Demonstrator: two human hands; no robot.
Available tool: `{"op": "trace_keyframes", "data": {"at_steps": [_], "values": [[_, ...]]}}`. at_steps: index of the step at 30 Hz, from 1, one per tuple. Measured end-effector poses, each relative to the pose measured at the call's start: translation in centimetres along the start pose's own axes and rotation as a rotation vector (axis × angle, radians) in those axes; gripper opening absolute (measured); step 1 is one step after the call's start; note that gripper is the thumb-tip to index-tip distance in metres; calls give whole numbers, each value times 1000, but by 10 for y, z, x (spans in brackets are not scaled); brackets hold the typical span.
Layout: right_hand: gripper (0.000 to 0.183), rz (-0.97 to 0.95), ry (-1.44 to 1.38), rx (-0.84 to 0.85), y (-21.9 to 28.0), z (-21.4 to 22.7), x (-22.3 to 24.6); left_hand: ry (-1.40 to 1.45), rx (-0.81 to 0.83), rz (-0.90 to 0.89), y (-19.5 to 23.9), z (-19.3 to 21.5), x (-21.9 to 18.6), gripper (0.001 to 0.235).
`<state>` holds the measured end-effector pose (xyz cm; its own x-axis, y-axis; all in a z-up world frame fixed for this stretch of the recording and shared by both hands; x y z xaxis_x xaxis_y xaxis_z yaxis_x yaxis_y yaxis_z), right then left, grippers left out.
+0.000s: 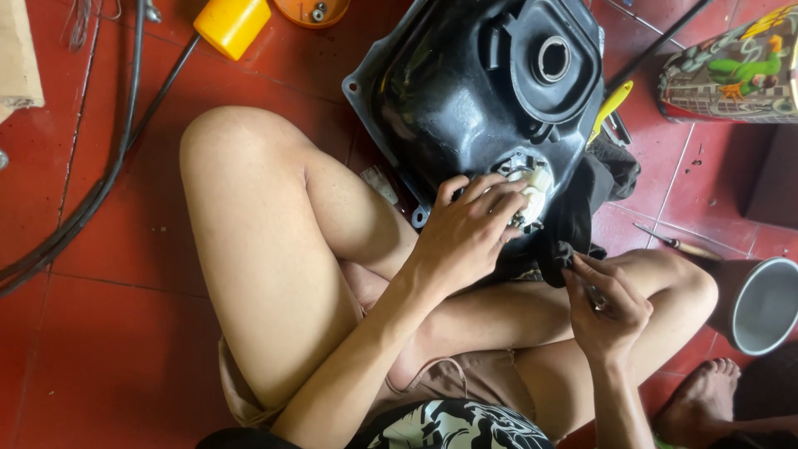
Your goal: A person uses a screwdriver to manipulate and adjust a fuel pump component on a motorcycle fuel tank while sitting on the floor.
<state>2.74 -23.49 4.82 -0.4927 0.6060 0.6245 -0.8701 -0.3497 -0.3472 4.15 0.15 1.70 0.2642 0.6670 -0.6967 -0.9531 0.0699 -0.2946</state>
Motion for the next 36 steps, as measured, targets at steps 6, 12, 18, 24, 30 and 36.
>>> {"op": "trace_keyframes", "data": {"at_steps": [6,12,18,24,30,36], "values": [[18,77,-85,-62,-32,-20,52,98,-150,-123,6,-2,-21,42],[16,110,-102,10,-30,-30,47,25,-183,-153,8,-22,-13,27],[18,60,-110,38,-31,-28,48,67,-171,-142,3,-10,-8,22],[16,17,-157,-8,-19,-29,22,161,-118,-168,6,3,-18,21],[14,100,-63,18,-32,-22,0,174,-107,-109,-1,23,-14,36],[8,24,34,261,-81,-18,33,-289,-226,107,-1,17,4,58]]}}
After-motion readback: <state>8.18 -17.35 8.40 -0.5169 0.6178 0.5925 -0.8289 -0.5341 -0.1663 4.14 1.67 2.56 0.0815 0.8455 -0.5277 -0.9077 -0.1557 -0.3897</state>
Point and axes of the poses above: each hand's wrist, its own y-axis away from the middle knuckle, its own z-axis out of the back of the hand, x = y × z, the point moved 5 cm from there along -y, towards the middle knuckle, and after that the axes turned 8 degrees about -y, right-handed, at the moved point
